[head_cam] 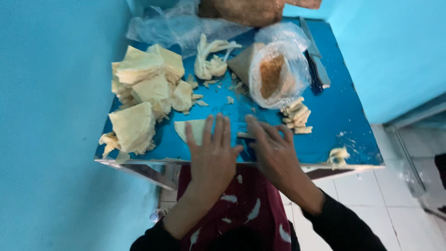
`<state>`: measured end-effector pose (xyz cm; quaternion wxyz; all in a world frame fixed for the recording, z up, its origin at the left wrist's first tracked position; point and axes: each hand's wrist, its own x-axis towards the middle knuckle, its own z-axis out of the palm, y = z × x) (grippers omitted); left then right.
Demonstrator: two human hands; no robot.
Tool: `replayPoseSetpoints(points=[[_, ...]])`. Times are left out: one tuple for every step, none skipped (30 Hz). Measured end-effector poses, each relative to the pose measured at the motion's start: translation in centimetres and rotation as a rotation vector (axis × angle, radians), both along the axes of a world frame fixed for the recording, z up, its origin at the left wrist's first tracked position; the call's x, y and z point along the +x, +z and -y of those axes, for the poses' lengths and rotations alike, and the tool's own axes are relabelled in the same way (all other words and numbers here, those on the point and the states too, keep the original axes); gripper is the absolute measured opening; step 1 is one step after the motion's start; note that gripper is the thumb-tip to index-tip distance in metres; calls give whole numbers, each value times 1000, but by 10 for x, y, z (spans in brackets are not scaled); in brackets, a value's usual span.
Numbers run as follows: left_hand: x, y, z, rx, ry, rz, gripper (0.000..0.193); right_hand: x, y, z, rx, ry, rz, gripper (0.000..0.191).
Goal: The person sits at a blue metal table folding thin triangular dough sheets around a brown filling taken by hand from a plastic-lined container, pressing each wrapper closed and setting the finished piece with a growing pile of folded pieces on the table.
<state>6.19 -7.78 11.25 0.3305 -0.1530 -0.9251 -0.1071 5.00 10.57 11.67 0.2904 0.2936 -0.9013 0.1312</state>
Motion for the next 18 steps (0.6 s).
replayPoseSetpoints(points=[[7, 1, 6, -11, 20, 8, 64, 0, 0, 1, -5, -23, 27, 65], [11, 3, 14, -19, 45, 8, 58, -1, -1, -1, -8, -42, 46, 62], [11, 4, 23, -27, 71, 1, 53, -3, -2, -3, -11, -60, 58, 59], [15, 5, 35, 1, 80, 6, 47, -3, -3, -11, -43, -100, 83, 57], [21, 5, 49, 30, 91, 19, 41, 1, -2, -27, -73, -140, 115, 56], [23, 3, 58, 61, 102, 31, 35, 4, -2, -42, -101, -180, 146, 55], [21, 0, 62, 80, 114, 32, 34, 4, -2, -58, -89, -202, 101, 48], [22, -5, 67, 97, 130, 39, 33, 4, -4, -69, -76, -219, 63, 42], [25, -10, 73, 111, 158, 51, 32, 4, -6, -77, -13, -240, 48, 43], [26, -15, 76, 126, 143, 49, 32, 4, -8, -80, 47, -252, 30, 43], [24, -20, 76, 141, 130, 41, 32, 5, -11, -77, 21, -267, 25, 44], [22, -25, 75, 157, 117, 25, 32, 5, -10, -70, -5, -281, 14, 45], [21, -28, 75, 164, 120, -2, 33, 6, -9, -58, -29, -295, 5, 46], [21, -31, 73, 170, 116, -25, 34, 6, -7, -41, -108, -236, 73, 44], [22, -33, 71, 174, 107, -47, 34, 5, -3, -20, -187, -181, 142, 43], [23, -34, 69, 216, 98, -36, 36, 4, 1, 2, -267, -126, 211, 41], [25, -35, 68, 255, 85, -22, 38, 2, 4, 27, -303, 46, 268, 48], [27, -35, 68, 292, 70, -10, 40, -3, 5, 53, -340, 216, 321, 56]])
